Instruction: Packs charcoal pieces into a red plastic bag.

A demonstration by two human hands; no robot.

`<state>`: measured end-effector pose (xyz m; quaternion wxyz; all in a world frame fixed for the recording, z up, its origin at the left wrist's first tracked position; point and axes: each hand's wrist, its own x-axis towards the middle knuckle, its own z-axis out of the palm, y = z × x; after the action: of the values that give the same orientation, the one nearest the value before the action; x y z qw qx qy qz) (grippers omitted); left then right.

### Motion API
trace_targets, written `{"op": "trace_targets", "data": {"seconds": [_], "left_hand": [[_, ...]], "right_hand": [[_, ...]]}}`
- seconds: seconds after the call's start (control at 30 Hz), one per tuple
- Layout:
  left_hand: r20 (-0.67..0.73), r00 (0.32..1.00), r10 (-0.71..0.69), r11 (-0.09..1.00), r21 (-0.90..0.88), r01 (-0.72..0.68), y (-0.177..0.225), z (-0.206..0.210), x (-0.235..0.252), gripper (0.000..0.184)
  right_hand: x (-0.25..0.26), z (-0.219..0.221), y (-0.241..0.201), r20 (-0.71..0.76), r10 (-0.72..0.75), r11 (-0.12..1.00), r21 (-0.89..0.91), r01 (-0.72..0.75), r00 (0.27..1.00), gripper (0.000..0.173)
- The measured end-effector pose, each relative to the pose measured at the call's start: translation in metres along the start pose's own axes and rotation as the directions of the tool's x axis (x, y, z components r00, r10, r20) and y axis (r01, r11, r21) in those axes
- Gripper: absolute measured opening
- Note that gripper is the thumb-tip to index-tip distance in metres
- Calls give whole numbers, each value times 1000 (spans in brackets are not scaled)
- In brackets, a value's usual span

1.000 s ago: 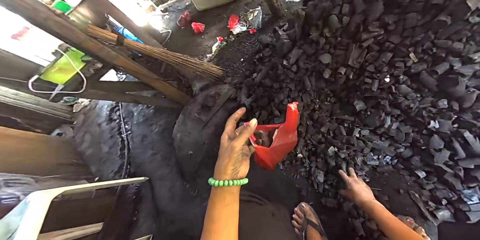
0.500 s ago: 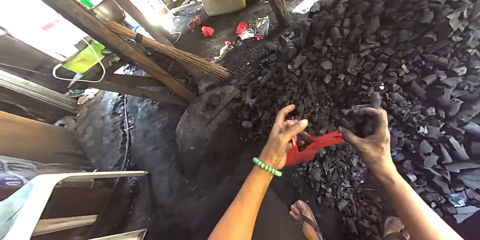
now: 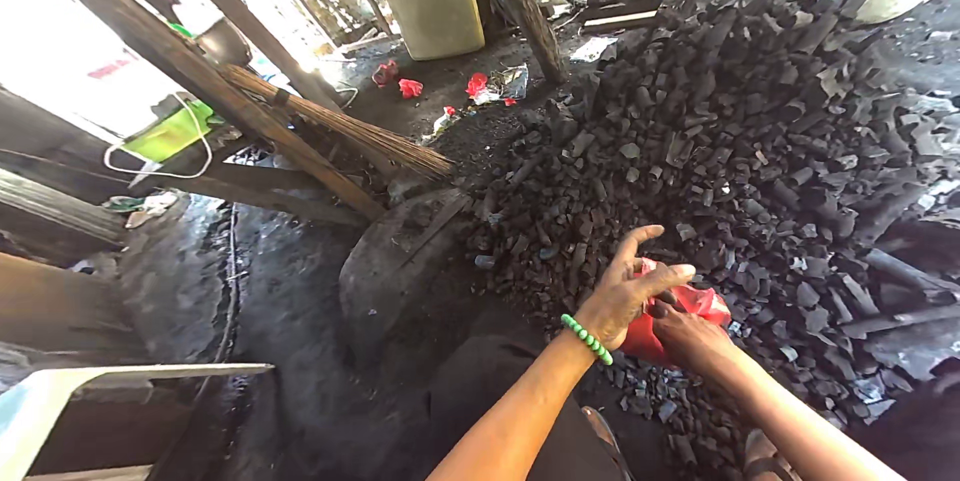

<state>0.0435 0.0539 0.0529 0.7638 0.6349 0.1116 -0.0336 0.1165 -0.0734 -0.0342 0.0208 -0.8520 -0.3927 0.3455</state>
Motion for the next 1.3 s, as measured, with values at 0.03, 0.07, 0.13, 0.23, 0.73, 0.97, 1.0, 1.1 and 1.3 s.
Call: {"op": "trace_targets", "data": {"seconds": [0.03,0.07,0.13,0.23,0.73,0.97,1.0,1.1,1.3], "left_hand": [[31,1000,-5,1000,22,4,1,3,0,66],[57,998,0,1000,26,-1,3,6,0,64],[91,996,22,998,53,-27,7,5,1,59],[59,998,35,993,112,-42,10,-6,3,53],[-82,790,-607,142,967,210,6,-9,5,29],[223,909,-353,932,166,321,1,21,6,20],[271,902,-335,942,126,312,-3,20,4,18],[258,941,-220,955,253,153,-1,25,-9,15],[282,937,206,493,798,-348,-11,39,-6,29]], "right_hand": [[0,1,-1,28,-6,1000,11,6,1000,35],[1,5,2,27,-61,998,30,60,998,37],[0,12,11,-26,-246,956,157,247,969,38],[-9,13,30,-146,-361,896,218,386,921,47],[-83,-2,26,-610,-703,694,-471,545,367,2],[-104,-81,23,-768,-290,911,-39,410,571,33],[-103,-85,34,-805,-244,943,-68,324,541,35],[-96,-78,66,-854,-83,947,93,308,513,33],[-70,-7,84,-508,-155,143,837,528,847,87]]}}
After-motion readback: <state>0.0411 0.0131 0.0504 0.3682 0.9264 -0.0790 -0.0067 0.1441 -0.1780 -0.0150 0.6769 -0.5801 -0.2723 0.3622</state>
